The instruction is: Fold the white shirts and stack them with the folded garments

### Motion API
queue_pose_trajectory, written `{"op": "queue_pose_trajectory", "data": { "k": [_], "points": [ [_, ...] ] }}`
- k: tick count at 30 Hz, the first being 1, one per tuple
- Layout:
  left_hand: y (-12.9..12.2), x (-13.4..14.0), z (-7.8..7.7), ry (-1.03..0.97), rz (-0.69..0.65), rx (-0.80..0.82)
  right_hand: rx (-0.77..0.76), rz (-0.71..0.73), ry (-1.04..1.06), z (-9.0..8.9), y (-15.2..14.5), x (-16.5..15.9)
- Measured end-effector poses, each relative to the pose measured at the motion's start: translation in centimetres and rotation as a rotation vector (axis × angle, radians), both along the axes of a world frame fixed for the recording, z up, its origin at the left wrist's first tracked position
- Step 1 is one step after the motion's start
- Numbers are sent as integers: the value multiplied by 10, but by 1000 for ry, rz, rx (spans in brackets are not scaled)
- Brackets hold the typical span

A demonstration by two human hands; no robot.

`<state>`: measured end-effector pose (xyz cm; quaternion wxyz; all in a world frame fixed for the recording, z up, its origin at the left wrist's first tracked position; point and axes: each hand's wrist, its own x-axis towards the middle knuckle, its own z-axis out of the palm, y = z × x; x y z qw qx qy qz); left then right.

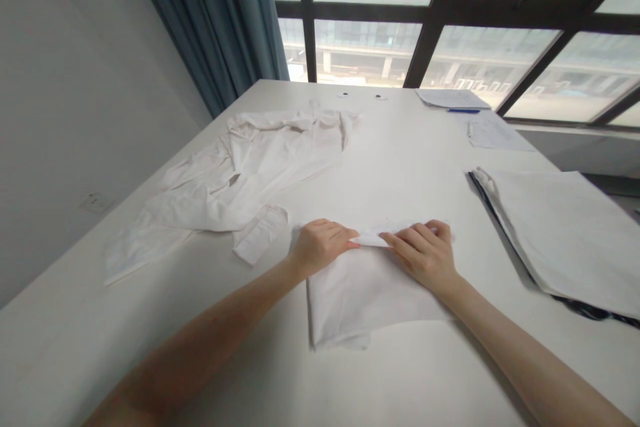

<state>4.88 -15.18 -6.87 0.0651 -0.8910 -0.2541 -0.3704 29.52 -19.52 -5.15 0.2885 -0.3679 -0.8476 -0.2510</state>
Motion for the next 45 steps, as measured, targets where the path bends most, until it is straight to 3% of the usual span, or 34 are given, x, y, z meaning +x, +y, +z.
{"op": "queue_pose_trajectory", "data": {
  "k": [8, 25, 31, 39, 45],
  "points": [
    [0, -1, 0, -4, 12, -64, -58, -5, -25, 2, -1, 1],
    [1, 0, 1, -21, -61, 9, -64, 66, 25, 2, -1, -1],
    [2, 0, 0, -11, -45, -5, -79, 15, 27, -1, 1, 1],
    [10, -7, -7, 69, 122, -94, -122, -100, 16, -1, 10, 14],
    [13, -9, -7, 39, 90, -76, -126, -150, -16, 2, 12, 20]
  ]
}}
